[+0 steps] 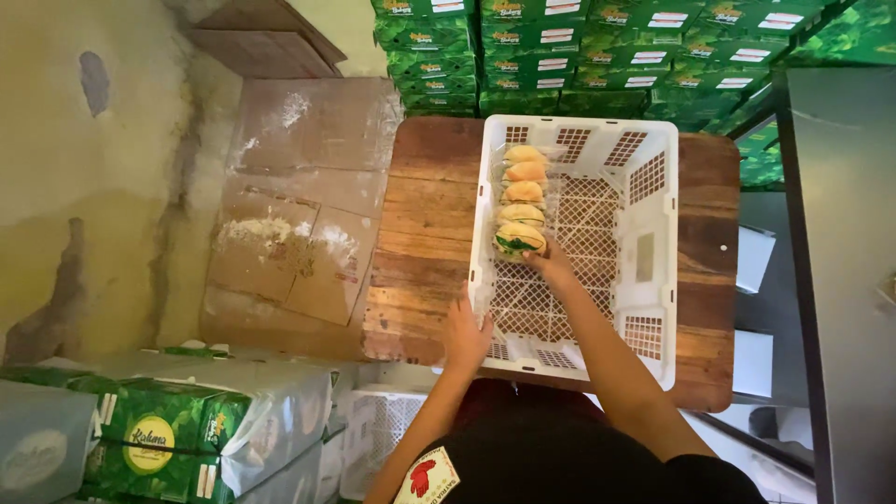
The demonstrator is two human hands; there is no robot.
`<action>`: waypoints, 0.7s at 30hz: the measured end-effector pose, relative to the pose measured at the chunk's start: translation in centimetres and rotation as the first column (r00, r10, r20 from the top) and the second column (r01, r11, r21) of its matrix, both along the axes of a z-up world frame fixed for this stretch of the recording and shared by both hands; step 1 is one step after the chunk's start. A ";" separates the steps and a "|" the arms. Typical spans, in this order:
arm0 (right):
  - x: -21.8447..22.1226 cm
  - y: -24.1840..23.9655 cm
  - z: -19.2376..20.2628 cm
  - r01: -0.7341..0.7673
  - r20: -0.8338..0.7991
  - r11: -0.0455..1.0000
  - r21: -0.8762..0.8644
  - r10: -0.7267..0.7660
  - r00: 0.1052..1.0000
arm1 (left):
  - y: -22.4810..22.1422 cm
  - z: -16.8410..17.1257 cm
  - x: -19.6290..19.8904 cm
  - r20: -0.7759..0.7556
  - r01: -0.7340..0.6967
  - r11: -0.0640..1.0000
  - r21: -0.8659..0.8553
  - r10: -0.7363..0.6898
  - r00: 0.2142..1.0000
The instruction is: The person organizes packaged bread items into a white plastic crate, arranging them in neat rows by hand.
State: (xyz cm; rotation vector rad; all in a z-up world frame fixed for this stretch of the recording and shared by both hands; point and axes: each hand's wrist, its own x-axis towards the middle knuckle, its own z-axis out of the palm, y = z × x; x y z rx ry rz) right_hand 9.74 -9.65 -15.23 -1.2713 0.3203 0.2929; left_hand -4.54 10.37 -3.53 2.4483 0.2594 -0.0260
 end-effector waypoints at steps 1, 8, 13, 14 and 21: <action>0.3 -0.1 -1.4 -0.044 0.073 0.968 -0.248 0.065 0.995 | 0.1 0.0 0.0 -0.008 -0.001 1.000 0.003 0.001 1.000; 0.2 -0.5 -3.2 -0.231 -0.127 0.592 -0.772 0.213 0.969 | 0.0 0.8 -0.1 -0.036 -0.002 0.999 -0.049 0.000 0.999; 0.0 -0.3 -3.3 -0.240 -0.175 0.678 -0.695 0.164 0.971 | -0.1 2.1 0.0 -0.091 -0.008 0.997 -0.082 0.001 0.996; 0.1 -0.8 -4.3 -0.270 -0.212 0.682 -0.679 0.170 0.962 | -0.1 2.3 0.0 -0.094 -0.012 0.996 -0.092 0.003 0.996; -0.2 -0.4 -0.7 -0.358 -0.244 0.547 -0.757 0.271 0.931 | -0.3 2.2 0.2 -0.090 -0.003 0.999 -0.036 0.000 0.996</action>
